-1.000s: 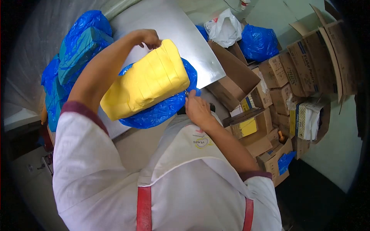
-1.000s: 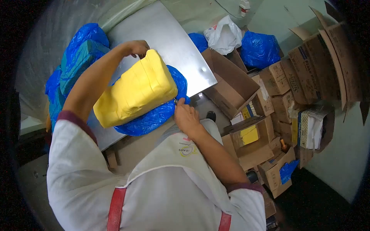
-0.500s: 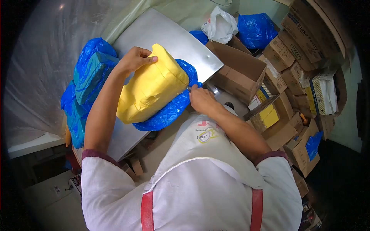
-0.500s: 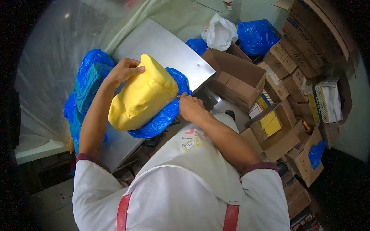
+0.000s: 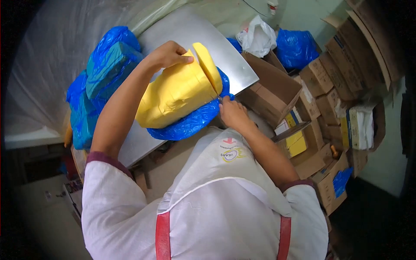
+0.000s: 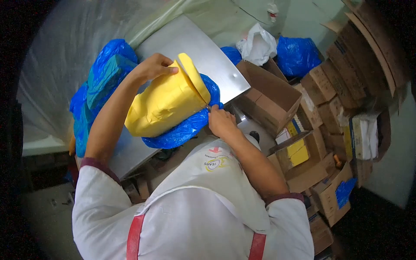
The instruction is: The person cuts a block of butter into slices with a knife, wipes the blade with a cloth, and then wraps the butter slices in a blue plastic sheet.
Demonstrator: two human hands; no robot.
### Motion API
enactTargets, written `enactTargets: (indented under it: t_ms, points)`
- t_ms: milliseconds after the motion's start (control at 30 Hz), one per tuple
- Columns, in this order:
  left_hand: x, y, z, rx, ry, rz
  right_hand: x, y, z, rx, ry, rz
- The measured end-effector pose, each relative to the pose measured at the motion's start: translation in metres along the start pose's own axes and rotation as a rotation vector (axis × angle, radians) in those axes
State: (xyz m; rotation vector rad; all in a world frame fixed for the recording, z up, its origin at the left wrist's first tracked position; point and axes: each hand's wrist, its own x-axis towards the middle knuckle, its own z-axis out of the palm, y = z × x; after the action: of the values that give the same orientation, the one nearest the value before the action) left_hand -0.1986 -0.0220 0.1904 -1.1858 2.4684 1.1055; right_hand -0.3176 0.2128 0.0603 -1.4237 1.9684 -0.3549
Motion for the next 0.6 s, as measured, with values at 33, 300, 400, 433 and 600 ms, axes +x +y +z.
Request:
enactTargets:
  t_ms: [33, 300, 400, 433, 600]
  points:
    - [0.003, -0.003, -0.001, 0.020, 0.003, 0.016, -0.002, 0.001, 0.003, 0.009, 0.006, -0.002]
    - [0.005, -0.005, 0.000, -0.040, -0.045, 0.016, 0.005, -0.003, -0.010, -0.007, 0.050, -0.052]
    - [0.001, -0.002, -0.003, -0.038, -0.048, -0.008, -0.002, 0.000, -0.003, 0.008, 0.052, -0.029]
    - [0.000, -0.002, -0.005, -0.026, -0.047, 0.019, -0.002, 0.005, 0.003, 0.026, 0.057, -0.026]
    - [0.013, -0.007, -0.004, -0.245, 0.215, 0.141, -0.001, 0.008, 0.008, 0.060, 0.048, -0.014]
